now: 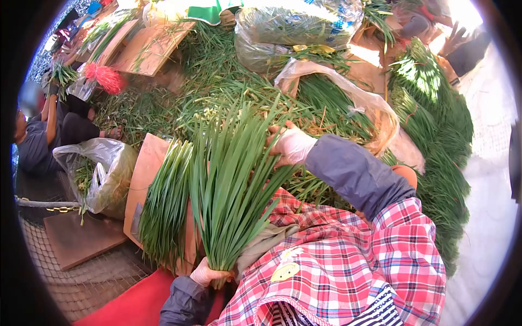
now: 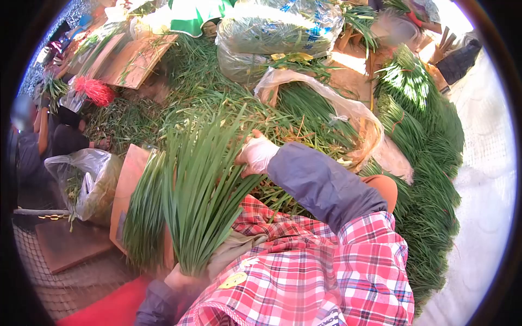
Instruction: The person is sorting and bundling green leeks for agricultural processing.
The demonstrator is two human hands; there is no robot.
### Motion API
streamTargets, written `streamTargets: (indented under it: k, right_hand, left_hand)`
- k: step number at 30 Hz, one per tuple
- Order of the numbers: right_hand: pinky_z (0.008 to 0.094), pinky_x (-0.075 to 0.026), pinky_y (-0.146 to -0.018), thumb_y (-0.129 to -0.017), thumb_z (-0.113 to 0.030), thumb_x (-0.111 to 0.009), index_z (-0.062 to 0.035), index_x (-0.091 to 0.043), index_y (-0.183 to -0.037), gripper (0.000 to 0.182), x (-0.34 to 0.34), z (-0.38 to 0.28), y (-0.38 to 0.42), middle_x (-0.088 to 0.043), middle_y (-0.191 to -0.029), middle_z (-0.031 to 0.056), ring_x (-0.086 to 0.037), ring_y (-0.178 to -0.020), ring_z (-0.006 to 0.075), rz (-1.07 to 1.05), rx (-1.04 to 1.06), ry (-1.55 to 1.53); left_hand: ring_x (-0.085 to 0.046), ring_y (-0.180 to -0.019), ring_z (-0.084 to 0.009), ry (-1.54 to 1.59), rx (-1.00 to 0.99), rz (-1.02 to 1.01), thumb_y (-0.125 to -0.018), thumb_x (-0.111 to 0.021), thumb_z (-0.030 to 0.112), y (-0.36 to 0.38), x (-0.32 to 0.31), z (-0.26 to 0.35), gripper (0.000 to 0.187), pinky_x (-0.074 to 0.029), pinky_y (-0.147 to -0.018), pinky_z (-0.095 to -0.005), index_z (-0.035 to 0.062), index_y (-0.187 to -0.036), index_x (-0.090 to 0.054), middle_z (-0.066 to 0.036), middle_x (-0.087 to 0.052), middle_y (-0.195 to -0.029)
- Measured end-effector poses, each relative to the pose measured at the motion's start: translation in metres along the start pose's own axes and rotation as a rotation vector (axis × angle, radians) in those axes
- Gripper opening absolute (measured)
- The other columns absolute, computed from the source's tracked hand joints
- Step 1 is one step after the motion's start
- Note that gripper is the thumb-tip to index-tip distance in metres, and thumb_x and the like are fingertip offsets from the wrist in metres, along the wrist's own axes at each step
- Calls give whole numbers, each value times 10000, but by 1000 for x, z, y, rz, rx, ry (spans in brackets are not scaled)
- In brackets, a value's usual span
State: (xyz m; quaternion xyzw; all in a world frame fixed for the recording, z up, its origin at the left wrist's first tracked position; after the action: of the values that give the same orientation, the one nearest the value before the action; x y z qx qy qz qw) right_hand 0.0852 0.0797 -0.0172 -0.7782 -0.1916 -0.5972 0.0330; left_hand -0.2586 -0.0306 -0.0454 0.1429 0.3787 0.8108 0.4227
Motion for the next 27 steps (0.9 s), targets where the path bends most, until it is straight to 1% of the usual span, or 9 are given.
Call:
streamTargets:
  k: [3, 7, 8, 12, 18, 22, 25, 26, 27]
  right_hand:
    - [543, -223, -1024, -729, -443, -637, -229, -647, -1090, 420, -25, 2, 2, -639, -1026, 22, -516, -1108, 225, -155, 57, -125]
    - [458, -283, -1006, -744, -297, -640, -216, -600, -1170, 435, -33, 0, 20, -637, -1044, 50, -566, -1028, 256, -170, -60, -193]
    - [376, -353, -975, -758, -256, -630, -164, -576, -1203, 458, -22, -3, 27, -637, -1064, 77, -575, -1021, 257, -215, -101, -338]
    - [317, -423, -890, -813, -300, -619, -64, -557, -1211, 467, -13, -5, 37, -636, -1090, 83, -559, -1026, 200, -319, -38, -988]
    - [295, -465, -809, -873, -255, -570, -35, -544, -1205, 399, -25, -6, 30, -656, -994, 112, -607, -883, 164, -362, -204, -886]
    - [349, -495, -685, -798, -285, -565, -51, -679, -860, 268, -13, -9, 21, -661, -776, 153, -640, -742, 266, 82, -132, -688]
    - [329, -500, -669, -795, -229, -546, -20, -669, -825, 244, -14, 23, 24, -663, -743, 142, -643, -704, 242, 214, -344, -1013]
    - [322, -501, -662, -817, -189, -508, 8, -655, -792, 247, 0, 41, 27, -668, -719, 126, -640, -677, 216, 402, -276, -1235]
    - [310, -501, -686, -821, -128, -493, 18, -632, -702, 234, -7, 79, 38, -666, -711, 134, -638, -671, 210, 647, -450, -1470]
  left_hand:
    - [-610, -659, -209, 28, 6, -26, -664, -698, 32, -2, 3, -8, 290, -489, -610, -323, -15, -932, -600, -114, -635, -781]
    - [-606, -659, -203, 317, 131, -104, -669, -696, 43, 6, -4, 0, 283, -484, -612, -317, -11, -930, -600, -108, -631, -773]
    - [-605, -657, -202, 383, 154, -86, -670, -695, 45, -6, 6, -37, 281, -483, -612, -315, -10, -929, -601, -107, -630, -770]
    - [-601, -650, -191, 441, 106, -66, -673, -702, 54, -6, 8, -40, 267, -479, -609, -305, -6, -915, -606, -98, -627, -764]
    - [-604, -642, -188, 255, 47, -83, -677, -709, 55, 5, 1, -6, 262, -481, -598, -301, -6, -911, -607, -94, -626, -763]
    - [-607, -644, -194, 270, 50, -70, -682, -706, 41, 6, 1, -6, 268, -487, -593, -308, -9, -924, -602, -96, -626, -774]
    - [-608, -644, -197, 269, 49, -91, -689, -700, 29, 6, -1, -4, 275, -493, -597, -316, -12, -940, -596, -96, -626, -784]
    - [-608, -645, -198, 276, 46, -91, -689, -698, 25, 5, -2, -5, 277, -494, -599, -317, -13, -943, -595, -96, -626, -785]
    - [-608, -645, -198, 282, 41, -89, -690, -696, 21, 4, -2, -8, 278, -494, -600, -319, -13, -946, -594, -96, -626, -786]
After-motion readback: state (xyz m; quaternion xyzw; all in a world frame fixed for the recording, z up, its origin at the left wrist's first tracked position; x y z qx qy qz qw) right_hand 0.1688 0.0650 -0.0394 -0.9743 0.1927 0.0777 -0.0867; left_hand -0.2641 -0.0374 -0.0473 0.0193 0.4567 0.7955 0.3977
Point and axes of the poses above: each hand's wrist, its own y-axis away from the middle knuckle, its own x-axis out of the back of the hand, z = x × y, the point moved 9 cm from there along -y, towards the middle knuckle
